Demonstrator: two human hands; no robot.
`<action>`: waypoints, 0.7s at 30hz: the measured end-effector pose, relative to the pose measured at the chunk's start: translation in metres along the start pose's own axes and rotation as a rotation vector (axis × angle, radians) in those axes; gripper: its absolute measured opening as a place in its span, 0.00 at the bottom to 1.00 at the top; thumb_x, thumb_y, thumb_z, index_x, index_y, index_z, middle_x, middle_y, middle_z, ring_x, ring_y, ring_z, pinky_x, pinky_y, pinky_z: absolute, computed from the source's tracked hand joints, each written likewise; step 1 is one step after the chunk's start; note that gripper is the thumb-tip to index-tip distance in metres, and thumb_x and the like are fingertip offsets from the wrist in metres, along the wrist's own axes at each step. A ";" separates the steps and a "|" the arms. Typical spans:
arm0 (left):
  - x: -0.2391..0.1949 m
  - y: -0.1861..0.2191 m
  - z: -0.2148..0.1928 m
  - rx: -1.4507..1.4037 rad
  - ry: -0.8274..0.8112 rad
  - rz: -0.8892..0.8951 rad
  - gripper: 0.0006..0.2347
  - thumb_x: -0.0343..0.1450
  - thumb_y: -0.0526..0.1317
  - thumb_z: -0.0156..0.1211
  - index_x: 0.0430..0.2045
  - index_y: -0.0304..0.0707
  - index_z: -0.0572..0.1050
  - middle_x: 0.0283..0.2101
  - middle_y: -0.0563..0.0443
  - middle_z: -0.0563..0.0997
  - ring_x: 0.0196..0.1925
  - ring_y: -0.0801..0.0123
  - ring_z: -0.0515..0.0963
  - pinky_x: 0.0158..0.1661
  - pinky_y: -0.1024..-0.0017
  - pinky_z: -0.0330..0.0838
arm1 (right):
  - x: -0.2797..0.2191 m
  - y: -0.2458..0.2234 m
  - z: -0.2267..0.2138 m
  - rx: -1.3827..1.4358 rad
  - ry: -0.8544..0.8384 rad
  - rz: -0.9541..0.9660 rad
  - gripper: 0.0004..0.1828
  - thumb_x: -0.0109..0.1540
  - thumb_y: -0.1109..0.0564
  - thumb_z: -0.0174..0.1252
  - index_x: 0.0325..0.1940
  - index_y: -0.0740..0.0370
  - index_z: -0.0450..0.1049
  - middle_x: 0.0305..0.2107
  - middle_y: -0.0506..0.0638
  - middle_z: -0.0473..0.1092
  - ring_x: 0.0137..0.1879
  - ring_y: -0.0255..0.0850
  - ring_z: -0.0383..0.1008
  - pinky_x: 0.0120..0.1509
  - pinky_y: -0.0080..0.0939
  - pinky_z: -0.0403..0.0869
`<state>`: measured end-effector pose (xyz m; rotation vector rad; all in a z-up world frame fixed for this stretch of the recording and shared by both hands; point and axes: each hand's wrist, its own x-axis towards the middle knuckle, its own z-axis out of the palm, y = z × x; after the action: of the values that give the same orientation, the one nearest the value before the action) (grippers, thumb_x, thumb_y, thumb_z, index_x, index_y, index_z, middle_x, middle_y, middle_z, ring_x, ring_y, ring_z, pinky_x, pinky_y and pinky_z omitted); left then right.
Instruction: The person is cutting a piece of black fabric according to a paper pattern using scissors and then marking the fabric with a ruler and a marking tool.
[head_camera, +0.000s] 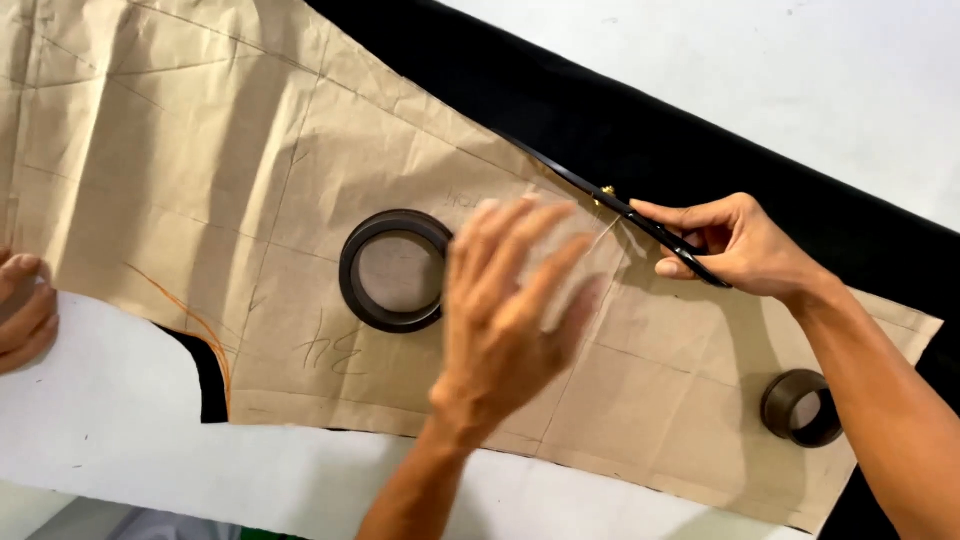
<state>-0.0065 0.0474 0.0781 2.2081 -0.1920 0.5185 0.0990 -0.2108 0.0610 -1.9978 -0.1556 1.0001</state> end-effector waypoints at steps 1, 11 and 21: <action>0.005 -0.009 -0.010 0.103 0.003 -0.002 0.11 0.73 0.42 0.65 0.47 0.40 0.79 0.58 0.45 0.78 0.63 0.55 0.74 0.67 0.47 0.64 | 0.001 0.000 0.000 0.001 0.004 -0.007 0.37 0.52 0.59 0.71 0.66 0.55 0.75 0.18 0.39 0.51 0.25 0.31 0.45 0.28 0.33 0.48; 0.025 -0.125 -0.028 0.489 -0.138 -0.148 0.16 0.69 0.50 0.70 0.46 0.44 0.84 0.62 0.40 0.75 0.66 0.43 0.68 0.64 0.42 0.57 | 0.010 -0.005 0.006 0.030 0.007 -0.055 0.37 0.50 0.56 0.71 0.65 0.57 0.76 0.19 0.38 0.54 0.25 0.31 0.47 0.28 0.31 0.49; 0.025 -0.123 -0.026 0.512 -0.104 -0.192 0.18 0.68 0.52 0.70 0.48 0.47 0.83 0.63 0.42 0.73 0.68 0.46 0.66 0.64 0.43 0.58 | 0.013 -0.008 0.009 0.030 0.014 -0.069 0.38 0.50 0.57 0.73 0.66 0.57 0.76 0.19 0.37 0.59 0.25 0.30 0.50 0.28 0.31 0.52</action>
<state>0.0464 0.1465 0.0163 2.7182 0.1133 0.3736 0.1034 -0.1948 0.0569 -1.9585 -0.1997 0.9388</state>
